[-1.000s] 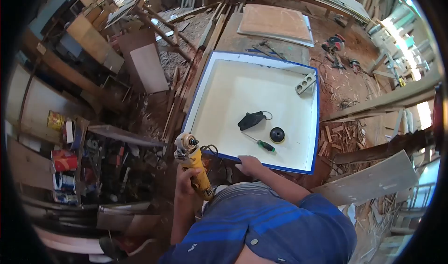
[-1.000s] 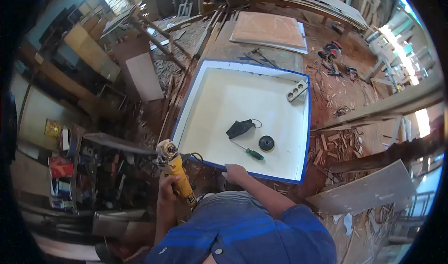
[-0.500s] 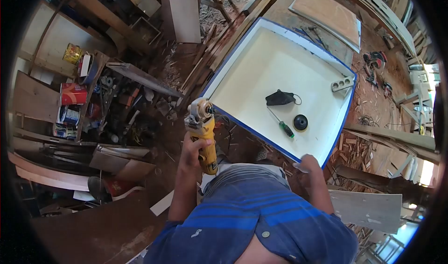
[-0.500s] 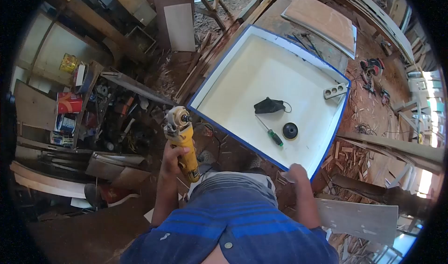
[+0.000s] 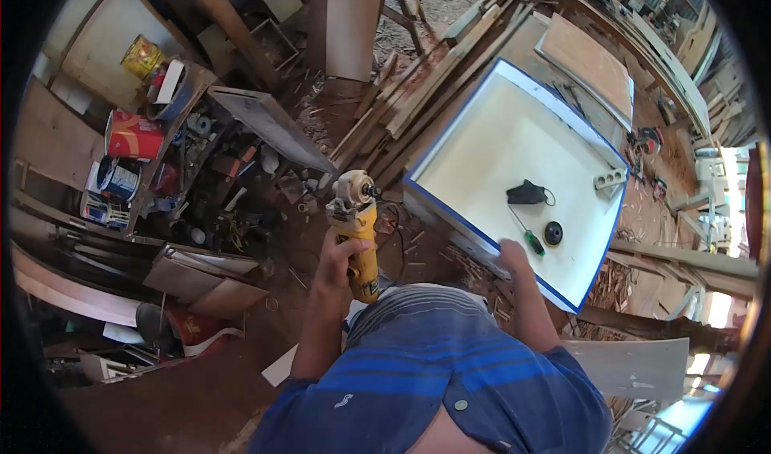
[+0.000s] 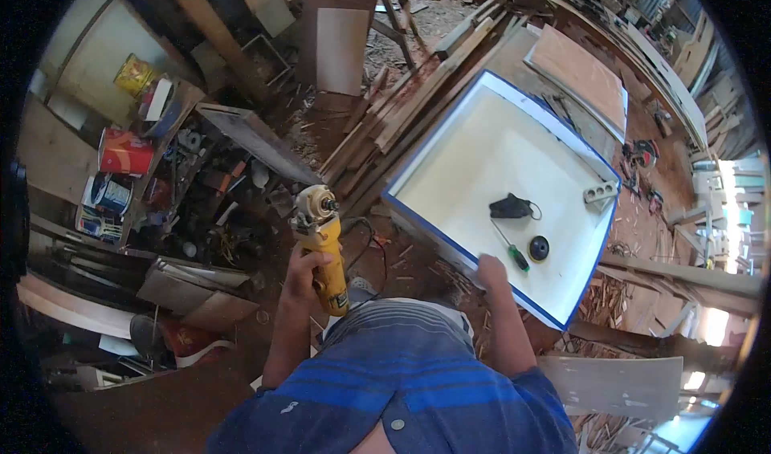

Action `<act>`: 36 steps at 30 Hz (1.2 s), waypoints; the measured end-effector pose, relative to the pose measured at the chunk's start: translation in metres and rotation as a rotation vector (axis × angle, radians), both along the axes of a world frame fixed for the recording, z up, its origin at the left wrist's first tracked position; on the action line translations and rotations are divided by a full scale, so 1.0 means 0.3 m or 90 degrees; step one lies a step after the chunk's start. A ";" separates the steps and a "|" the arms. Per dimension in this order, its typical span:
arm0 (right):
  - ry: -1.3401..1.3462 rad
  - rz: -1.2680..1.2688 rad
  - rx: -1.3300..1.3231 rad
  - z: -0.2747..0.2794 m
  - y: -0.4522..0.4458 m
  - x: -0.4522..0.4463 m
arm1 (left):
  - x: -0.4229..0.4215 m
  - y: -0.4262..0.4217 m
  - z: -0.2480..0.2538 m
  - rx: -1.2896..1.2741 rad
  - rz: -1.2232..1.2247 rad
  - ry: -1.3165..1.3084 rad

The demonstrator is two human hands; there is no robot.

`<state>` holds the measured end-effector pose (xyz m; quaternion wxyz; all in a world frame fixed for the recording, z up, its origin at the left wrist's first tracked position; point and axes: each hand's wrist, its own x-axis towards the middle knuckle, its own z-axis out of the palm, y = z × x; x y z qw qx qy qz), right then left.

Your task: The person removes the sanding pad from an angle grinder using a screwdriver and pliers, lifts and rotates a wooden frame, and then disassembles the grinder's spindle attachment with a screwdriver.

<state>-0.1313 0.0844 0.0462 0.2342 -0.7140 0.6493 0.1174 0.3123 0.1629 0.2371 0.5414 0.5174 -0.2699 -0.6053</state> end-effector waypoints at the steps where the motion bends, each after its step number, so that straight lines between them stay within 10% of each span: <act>1: -0.014 0.009 0.009 0.003 -0.071 0.145 | 0.045 0.004 -0.008 -0.001 0.012 -0.004; 10: -0.253 -0.006 -0.098 0.052 -0.376 0.894 | 0.428 0.068 0.030 -0.021 0.004 -0.025; 23: -0.315 -0.051 -0.188 -0.047 -0.513 0.930 | 0.558 0.153 0.031 0.043 0.129 -0.020; 36: -0.404 0.012 0.080 -0.140 -0.704 0.789 | 0.481 0.153 0.019 0.039 0.258 -0.023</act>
